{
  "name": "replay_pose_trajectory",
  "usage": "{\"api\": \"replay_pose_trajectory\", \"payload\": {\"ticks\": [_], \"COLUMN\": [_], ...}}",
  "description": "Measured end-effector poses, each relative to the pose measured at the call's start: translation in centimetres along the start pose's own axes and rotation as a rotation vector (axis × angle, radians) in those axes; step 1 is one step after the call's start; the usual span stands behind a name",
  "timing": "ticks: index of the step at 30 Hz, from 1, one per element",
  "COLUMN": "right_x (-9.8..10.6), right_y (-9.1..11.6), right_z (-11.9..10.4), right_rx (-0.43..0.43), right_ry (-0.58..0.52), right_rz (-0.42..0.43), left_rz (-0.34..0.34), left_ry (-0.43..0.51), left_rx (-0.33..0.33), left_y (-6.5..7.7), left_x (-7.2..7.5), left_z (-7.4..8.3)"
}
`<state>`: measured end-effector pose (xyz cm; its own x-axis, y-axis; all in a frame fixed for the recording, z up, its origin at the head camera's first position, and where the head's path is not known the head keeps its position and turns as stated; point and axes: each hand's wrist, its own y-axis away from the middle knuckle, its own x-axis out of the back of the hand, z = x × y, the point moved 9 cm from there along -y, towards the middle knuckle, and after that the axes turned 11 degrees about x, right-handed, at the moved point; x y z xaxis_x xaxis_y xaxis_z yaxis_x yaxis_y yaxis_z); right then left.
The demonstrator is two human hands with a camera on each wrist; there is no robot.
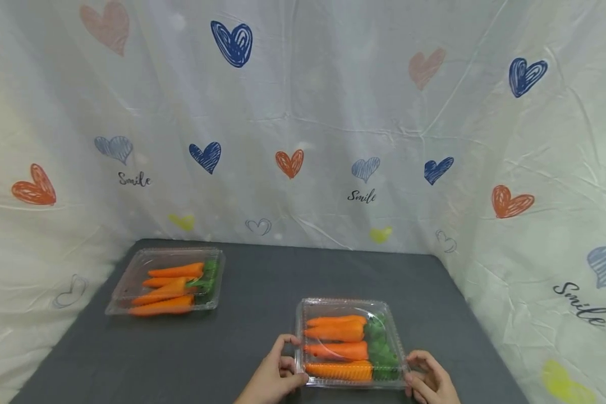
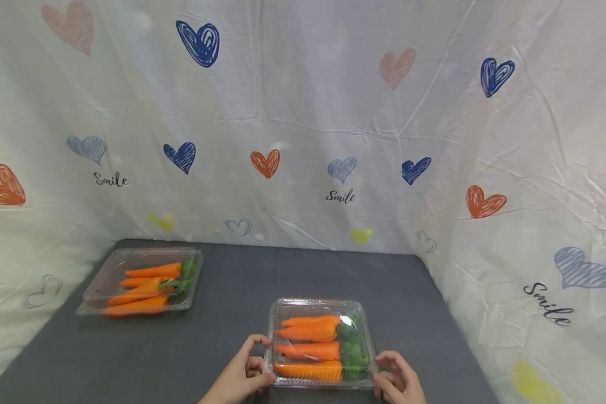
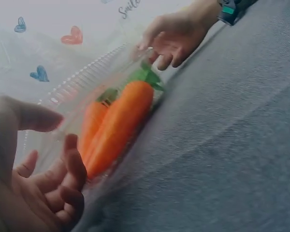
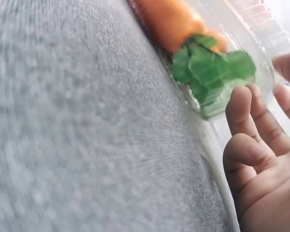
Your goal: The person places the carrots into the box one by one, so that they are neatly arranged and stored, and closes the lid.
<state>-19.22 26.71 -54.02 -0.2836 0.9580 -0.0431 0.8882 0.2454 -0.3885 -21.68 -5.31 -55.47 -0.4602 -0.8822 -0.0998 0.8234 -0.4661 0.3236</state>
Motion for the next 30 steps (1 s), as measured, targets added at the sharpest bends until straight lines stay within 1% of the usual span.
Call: {"api": "replay_pose_trajectory", "payload": {"ticks": [2,4,7,10,12,15,20,23,28,30], "right_x": [-0.4,-0.9,-1.7,-1.9,-1.7,-1.6,-1.5,-1.4,-1.7,-1.7], "right_y": [-0.1,-0.2,-0.3,-0.4,-0.5,-0.8,-0.9,-0.9,-0.8,-0.8], "right_z": [-0.1,-0.2,0.1,0.4,0.5,0.5,0.4,0.4,0.5,0.5], "right_rx": [0.047,0.071,0.048,0.003,-0.012,-0.014,-0.035,-0.072,-0.13,-0.146], "right_ry": [-0.072,-0.121,-0.193,-0.188,-0.16,-0.131,-0.124,-0.133,-0.172,-0.133], "right_rz": [-0.03,-0.076,-0.123,-0.114,-0.091,-0.072,-0.062,-0.052,-0.071,-0.058], "left_rz": [-0.005,-0.012,-0.007,0.024,0.046,0.07,0.089,0.104,0.129,0.129], "left_ry": [0.051,0.105,0.149,0.149,0.128,0.122,0.141,0.143,0.141,0.123], "left_rx": [-0.007,-0.015,-0.027,-0.036,-0.035,-0.021,0.019,0.03,0.035,0.036], "left_y": [-0.1,-0.1,0.0,0.0,0.0,-0.1,-0.2,-0.2,-0.2,-0.2], "left_x": [-0.2,-0.5,-0.6,-0.5,-0.5,-0.4,-0.3,-0.2,0.0,0.1], "left_z": [-0.2,-0.4,-0.6,-0.5,-0.4,-0.3,-0.3,-0.4,-0.4,-0.4]}}
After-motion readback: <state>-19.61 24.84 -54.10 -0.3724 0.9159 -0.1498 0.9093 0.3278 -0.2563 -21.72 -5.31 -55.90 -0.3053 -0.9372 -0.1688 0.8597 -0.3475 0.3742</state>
